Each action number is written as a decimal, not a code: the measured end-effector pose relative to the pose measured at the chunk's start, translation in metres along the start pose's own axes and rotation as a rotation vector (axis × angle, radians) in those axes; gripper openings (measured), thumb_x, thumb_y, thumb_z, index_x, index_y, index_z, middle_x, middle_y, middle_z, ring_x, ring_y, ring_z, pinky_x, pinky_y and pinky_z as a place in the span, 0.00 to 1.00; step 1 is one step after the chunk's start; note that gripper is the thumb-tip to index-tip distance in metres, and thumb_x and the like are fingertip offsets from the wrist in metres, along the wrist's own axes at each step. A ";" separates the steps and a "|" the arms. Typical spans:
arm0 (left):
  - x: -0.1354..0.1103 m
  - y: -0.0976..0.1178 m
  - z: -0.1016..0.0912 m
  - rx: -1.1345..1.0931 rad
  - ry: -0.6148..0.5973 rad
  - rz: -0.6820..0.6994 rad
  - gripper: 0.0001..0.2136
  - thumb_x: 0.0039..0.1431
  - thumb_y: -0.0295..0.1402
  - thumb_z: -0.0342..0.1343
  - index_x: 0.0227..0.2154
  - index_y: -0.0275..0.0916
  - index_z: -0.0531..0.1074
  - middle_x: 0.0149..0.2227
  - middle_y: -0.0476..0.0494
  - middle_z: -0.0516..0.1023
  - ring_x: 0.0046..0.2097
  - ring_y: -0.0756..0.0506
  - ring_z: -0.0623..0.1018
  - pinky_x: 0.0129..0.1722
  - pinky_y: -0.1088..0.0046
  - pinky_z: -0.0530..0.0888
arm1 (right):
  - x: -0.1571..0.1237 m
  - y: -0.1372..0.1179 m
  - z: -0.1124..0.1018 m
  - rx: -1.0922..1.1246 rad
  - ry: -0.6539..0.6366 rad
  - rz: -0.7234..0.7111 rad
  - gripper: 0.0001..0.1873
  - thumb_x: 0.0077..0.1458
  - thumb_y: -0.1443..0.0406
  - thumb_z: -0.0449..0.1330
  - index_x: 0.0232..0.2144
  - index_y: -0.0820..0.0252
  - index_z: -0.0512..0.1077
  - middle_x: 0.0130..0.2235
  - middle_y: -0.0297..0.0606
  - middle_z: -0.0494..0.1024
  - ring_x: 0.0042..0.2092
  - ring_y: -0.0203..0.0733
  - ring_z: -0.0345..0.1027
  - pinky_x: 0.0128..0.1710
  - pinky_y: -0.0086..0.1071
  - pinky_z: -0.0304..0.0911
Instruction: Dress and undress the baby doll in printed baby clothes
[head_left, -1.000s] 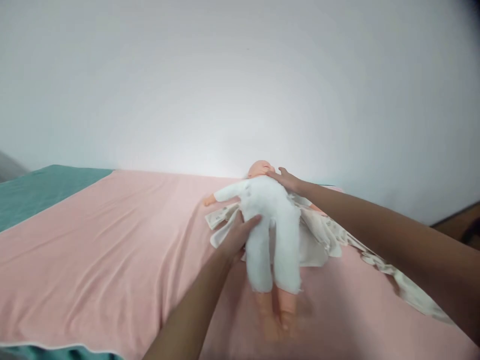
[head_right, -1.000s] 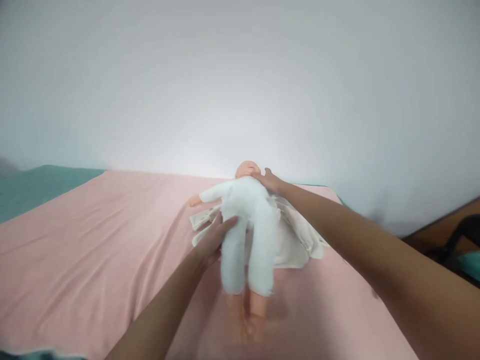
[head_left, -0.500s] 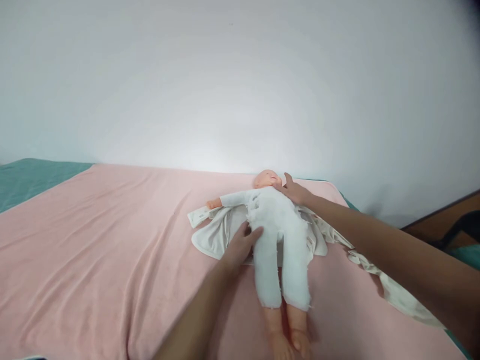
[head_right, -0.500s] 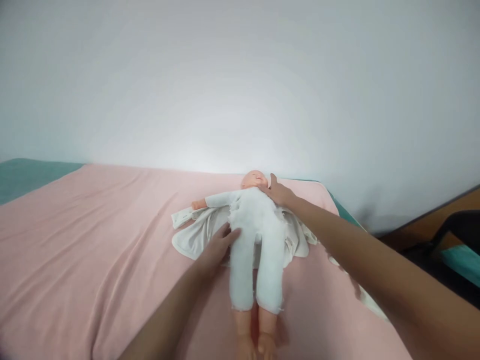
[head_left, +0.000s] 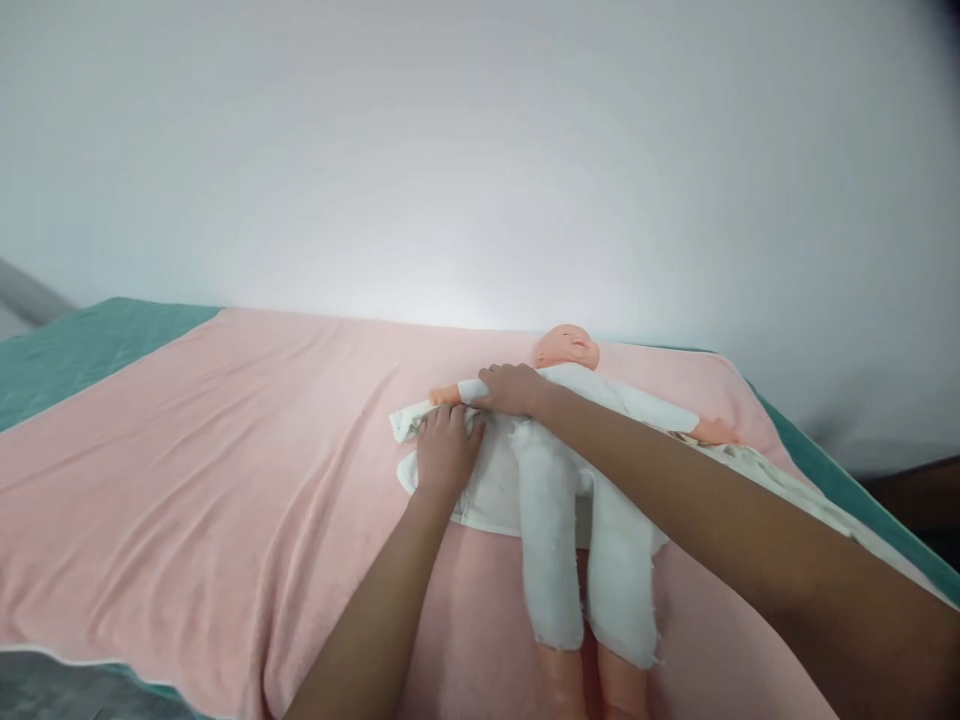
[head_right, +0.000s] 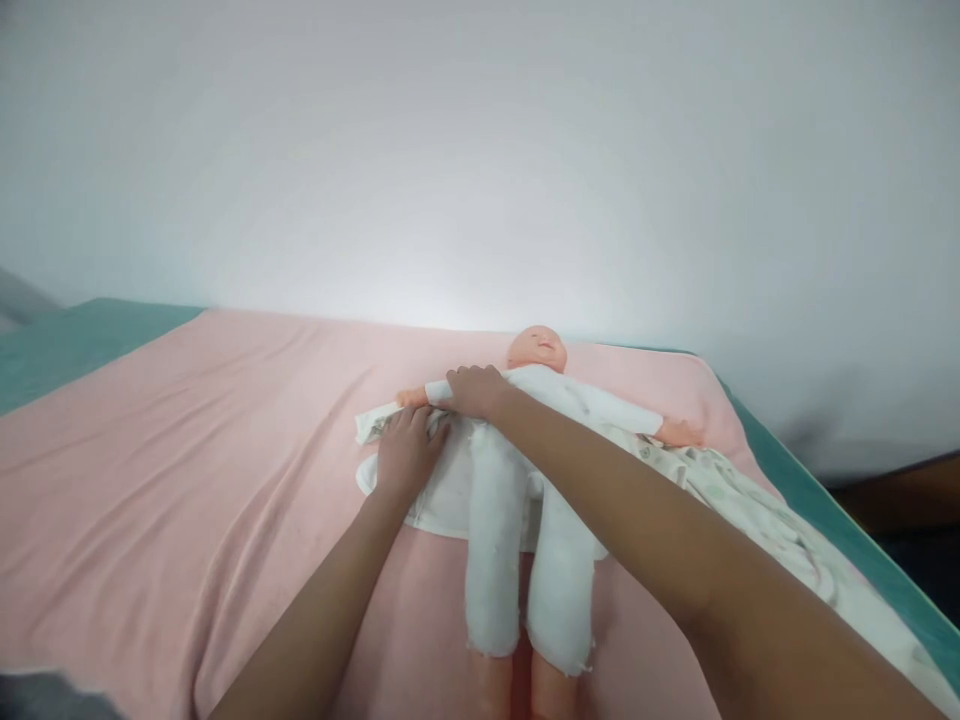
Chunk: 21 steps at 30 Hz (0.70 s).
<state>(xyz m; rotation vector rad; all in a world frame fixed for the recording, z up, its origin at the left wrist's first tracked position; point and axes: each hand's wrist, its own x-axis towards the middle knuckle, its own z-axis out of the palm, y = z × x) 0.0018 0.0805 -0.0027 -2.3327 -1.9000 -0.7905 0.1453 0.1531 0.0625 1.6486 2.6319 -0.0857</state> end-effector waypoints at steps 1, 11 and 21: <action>0.001 0.001 0.001 0.010 -0.002 -0.005 0.14 0.62 0.41 0.48 0.45 0.39 0.69 0.45 0.38 0.72 0.49 0.38 0.70 0.48 0.59 0.65 | -0.001 0.003 0.001 0.005 0.006 -0.004 0.26 0.57 0.46 0.50 0.45 0.60 0.67 0.49 0.48 0.73 0.47 0.53 0.68 0.44 0.43 0.60; 0.014 -0.008 -0.001 -0.487 0.181 -0.319 0.08 0.59 0.37 0.49 0.31 0.40 0.70 0.33 0.47 0.76 0.37 0.45 0.73 0.36 0.70 0.66 | -0.035 0.025 -0.016 0.148 0.162 -0.013 0.27 0.57 0.42 0.46 0.41 0.56 0.68 0.43 0.40 0.76 0.43 0.44 0.69 0.40 0.34 0.58; 0.005 -0.008 -0.002 -0.625 0.341 -0.328 0.06 0.58 0.35 0.51 0.33 0.40 0.70 0.33 0.47 0.75 0.37 0.46 0.73 0.39 0.70 0.69 | -0.040 0.020 -0.001 -0.068 0.089 -0.035 0.29 0.58 0.43 0.45 0.38 0.60 0.71 0.40 0.46 0.77 0.42 0.50 0.70 0.43 0.41 0.57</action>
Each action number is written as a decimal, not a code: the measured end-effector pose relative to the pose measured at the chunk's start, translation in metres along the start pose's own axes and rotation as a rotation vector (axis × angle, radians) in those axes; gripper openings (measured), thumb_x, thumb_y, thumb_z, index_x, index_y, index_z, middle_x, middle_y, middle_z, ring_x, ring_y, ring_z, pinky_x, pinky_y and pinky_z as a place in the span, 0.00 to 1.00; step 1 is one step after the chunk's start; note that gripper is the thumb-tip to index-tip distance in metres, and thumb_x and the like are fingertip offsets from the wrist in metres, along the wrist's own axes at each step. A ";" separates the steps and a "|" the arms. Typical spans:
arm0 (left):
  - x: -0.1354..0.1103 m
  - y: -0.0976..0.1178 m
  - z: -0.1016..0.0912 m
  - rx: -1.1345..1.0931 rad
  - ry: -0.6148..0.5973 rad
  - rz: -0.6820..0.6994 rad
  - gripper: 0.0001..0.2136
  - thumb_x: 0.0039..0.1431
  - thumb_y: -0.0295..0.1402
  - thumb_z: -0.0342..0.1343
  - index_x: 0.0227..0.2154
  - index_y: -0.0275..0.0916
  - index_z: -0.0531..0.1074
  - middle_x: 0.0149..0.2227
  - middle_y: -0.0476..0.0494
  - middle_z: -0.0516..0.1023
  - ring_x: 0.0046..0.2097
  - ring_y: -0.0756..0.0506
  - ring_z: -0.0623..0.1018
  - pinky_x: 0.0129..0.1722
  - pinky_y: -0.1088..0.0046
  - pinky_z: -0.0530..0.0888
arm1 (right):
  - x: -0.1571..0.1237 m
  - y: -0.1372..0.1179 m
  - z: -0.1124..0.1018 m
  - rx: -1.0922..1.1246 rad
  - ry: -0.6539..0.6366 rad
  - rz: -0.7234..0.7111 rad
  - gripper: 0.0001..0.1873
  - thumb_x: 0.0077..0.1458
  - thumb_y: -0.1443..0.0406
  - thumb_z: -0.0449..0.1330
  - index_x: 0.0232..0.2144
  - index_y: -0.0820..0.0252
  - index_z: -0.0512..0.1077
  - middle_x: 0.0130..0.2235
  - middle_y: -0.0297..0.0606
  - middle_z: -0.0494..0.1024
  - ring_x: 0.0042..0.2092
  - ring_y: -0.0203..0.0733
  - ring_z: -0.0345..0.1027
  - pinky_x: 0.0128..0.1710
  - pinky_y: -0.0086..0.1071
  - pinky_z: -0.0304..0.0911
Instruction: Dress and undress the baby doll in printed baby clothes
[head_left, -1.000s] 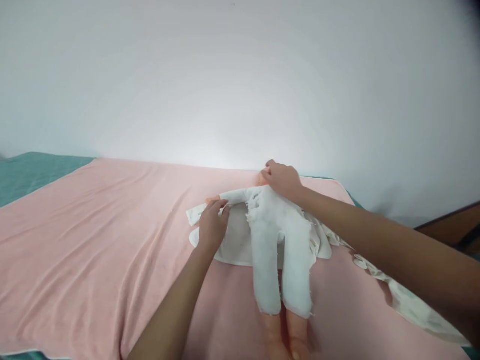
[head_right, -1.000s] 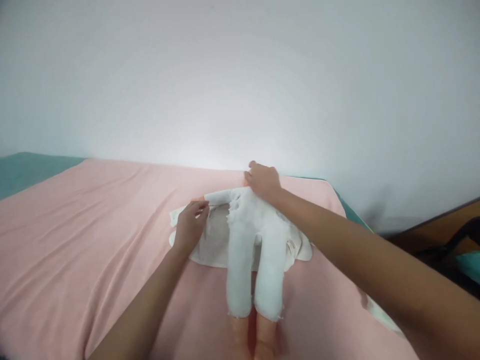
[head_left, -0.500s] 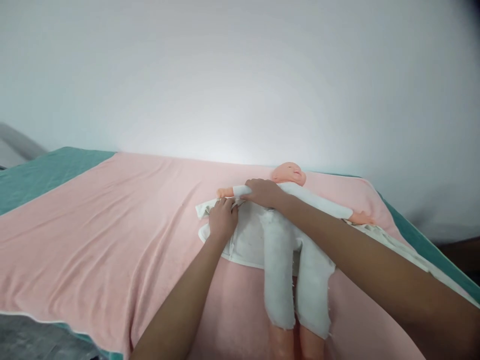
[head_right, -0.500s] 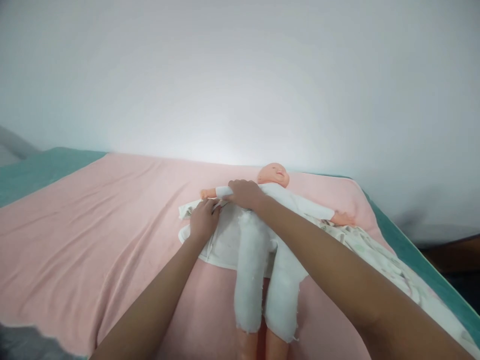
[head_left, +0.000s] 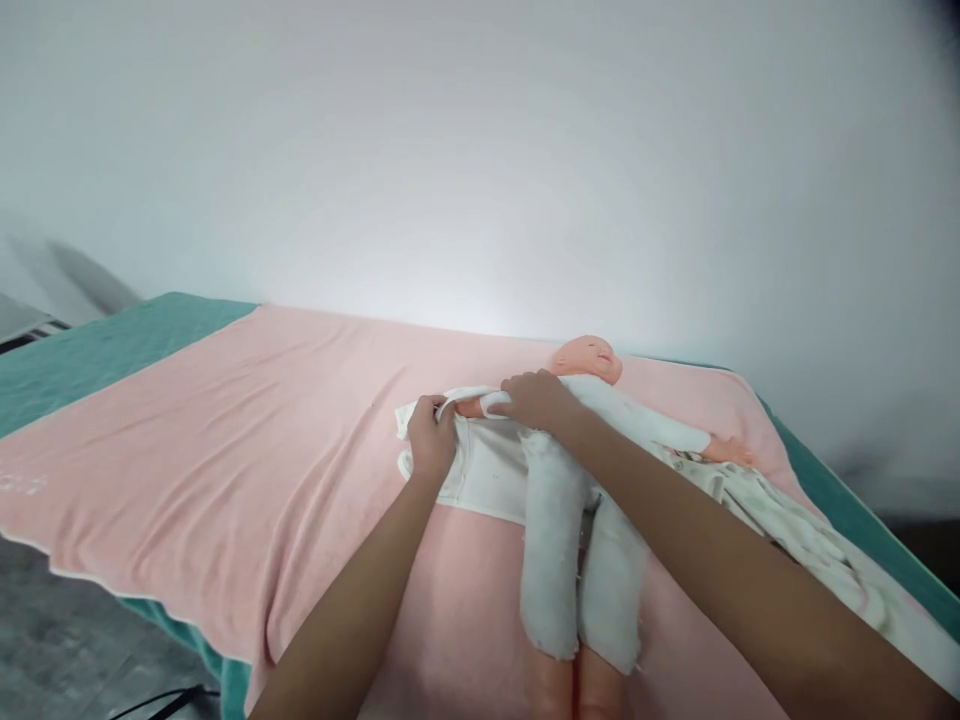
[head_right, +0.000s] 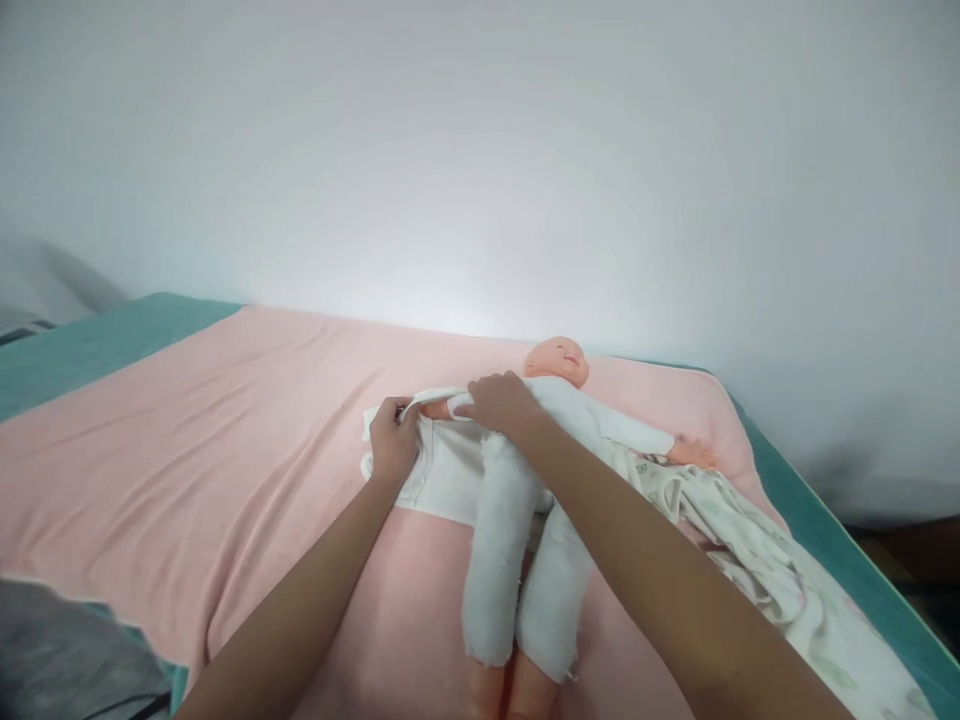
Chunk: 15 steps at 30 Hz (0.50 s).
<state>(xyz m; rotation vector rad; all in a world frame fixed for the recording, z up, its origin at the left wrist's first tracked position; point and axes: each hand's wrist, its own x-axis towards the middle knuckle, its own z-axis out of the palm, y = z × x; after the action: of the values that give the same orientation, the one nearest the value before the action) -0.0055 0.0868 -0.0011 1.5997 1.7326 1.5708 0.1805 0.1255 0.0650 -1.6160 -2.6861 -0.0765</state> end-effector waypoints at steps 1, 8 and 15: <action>-0.003 0.001 0.001 0.026 -0.030 0.087 0.06 0.58 0.34 0.50 0.34 0.40 0.69 0.34 0.47 0.74 0.38 0.46 0.73 0.40 0.70 0.69 | 0.003 -0.004 0.002 0.011 0.007 0.014 0.28 0.58 0.44 0.46 0.38 0.60 0.71 0.40 0.47 0.77 0.43 0.51 0.69 0.44 0.42 0.57; -0.009 0.008 0.003 0.162 -0.136 0.139 0.12 0.63 0.41 0.46 0.39 0.39 0.69 0.38 0.44 0.74 0.40 0.46 0.73 0.41 0.69 0.68 | -0.003 -0.002 -0.019 0.269 0.215 0.064 0.18 0.61 0.54 0.47 0.43 0.58 0.69 0.47 0.43 0.74 0.48 0.45 0.66 0.47 0.37 0.59; 0.000 0.003 0.005 0.194 -0.094 -0.031 0.15 0.61 0.42 0.48 0.42 0.38 0.70 0.35 0.44 0.75 0.38 0.46 0.74 0.39 0.70 0.69 | -0.112 0.050 0.004 0.831 0.961 0.661 0.18 0.55 0.57 0.51 0.45 0.59 0.68 0.42 0.42 0.74 0.42 0.44 0.68 0.43 0.36 0.63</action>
<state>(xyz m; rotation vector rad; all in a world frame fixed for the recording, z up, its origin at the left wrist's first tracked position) 0.0002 0.0890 -0.0006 1.6967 1.8973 1.3255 0.2769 0.0503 0.0592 -1.4857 -1.1623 0.1911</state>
